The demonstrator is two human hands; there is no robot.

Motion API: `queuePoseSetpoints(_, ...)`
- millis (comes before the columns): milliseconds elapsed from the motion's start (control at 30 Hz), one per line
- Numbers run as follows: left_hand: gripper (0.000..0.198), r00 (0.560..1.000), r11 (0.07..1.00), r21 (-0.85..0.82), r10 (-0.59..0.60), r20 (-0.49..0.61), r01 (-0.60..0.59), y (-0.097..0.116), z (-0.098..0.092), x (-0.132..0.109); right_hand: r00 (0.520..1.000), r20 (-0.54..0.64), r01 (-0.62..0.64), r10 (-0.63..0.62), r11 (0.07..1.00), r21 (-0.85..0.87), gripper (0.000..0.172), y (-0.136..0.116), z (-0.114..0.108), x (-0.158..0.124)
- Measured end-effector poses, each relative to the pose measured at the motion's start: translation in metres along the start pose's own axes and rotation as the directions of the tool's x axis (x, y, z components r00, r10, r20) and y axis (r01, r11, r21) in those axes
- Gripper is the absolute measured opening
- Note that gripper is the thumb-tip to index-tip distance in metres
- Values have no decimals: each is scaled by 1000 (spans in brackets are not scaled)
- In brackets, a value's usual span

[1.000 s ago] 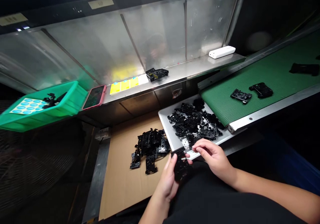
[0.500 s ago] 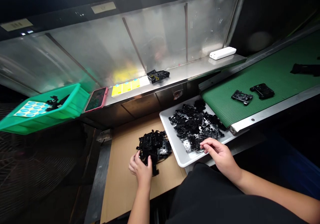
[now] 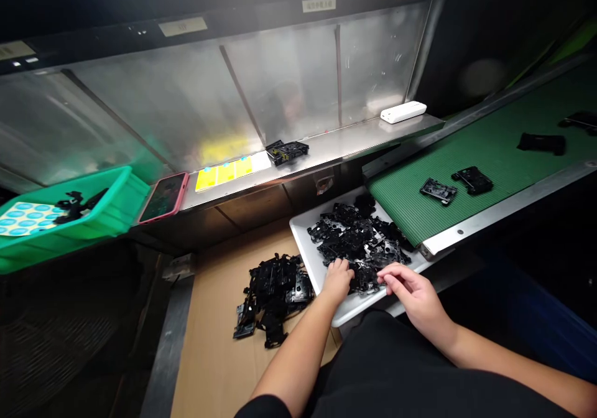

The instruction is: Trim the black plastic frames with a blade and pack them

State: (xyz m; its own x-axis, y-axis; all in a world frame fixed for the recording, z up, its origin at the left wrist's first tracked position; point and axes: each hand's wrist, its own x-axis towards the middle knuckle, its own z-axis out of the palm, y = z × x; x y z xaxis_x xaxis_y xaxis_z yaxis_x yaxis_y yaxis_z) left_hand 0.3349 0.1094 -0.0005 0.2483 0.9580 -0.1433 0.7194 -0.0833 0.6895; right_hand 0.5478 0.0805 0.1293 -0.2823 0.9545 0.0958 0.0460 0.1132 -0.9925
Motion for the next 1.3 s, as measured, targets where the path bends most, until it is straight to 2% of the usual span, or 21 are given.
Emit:
queuePoseSetpoints(100,30,999,980,-196,-39,-27,33,3,-10,-3,999,-30,-13,13,1000,-6,20,2,-6,-1)
queuePoseSetpoints(200,32,985,880,-466,-147,-89,89,15,-21,-22,998,-57,-21,21,1000,-1,20,4,-11,0)
queuePoseSetpoints(267,39,966,739,-662,-242,-88,125,29,-27,-39,998,-64,-26,26,1000,6,20,2,-12,1)
queuePoseSetpoints(400,55,942,350,-922,-333,43,166,62,-40,-75,1000,-29,3,-2,1000,7,20,-6,-8,4)
queuePoseSetpoints(467,54,933,181,-972,-350,82,153,79,-45,-87,999,10,32,-32,999,12,19,-12,-2,7)
queuePoseSetpoints(633,54,918,-154,-984,-370,143,91,109,-54,-107,989,127,60,-70,995,81,17,-23,17,10)
queuePoseSetpoints(700,50,919,-261,-963,-360,161,66,117,-56,-114,983,158,72,-88,992,102,17,-24,25,10)
queuePoseSetpoints(867,48,930,-318,-947,-333,152,41,126,-59,-131,970,227,53,-84,989,141,19,-25,38,5)
queuePoseSetpoints(967,49,932,-363,-931,-323,165,39,127,-60,-137,952,282,92,-120,989,112,19,-28,43,1)
queuePoseSetpoints(1167,47,932,-391,-920,-325,159,20,127,-61,-144,839,464,266,-285,958,108,18,-42,54,-6)
queuePoseSetpoints(1300,50,929,-356,-934,-339,150,21,127,-59,-148,805,512,290,-299,952,100,17,-44,61,-9)
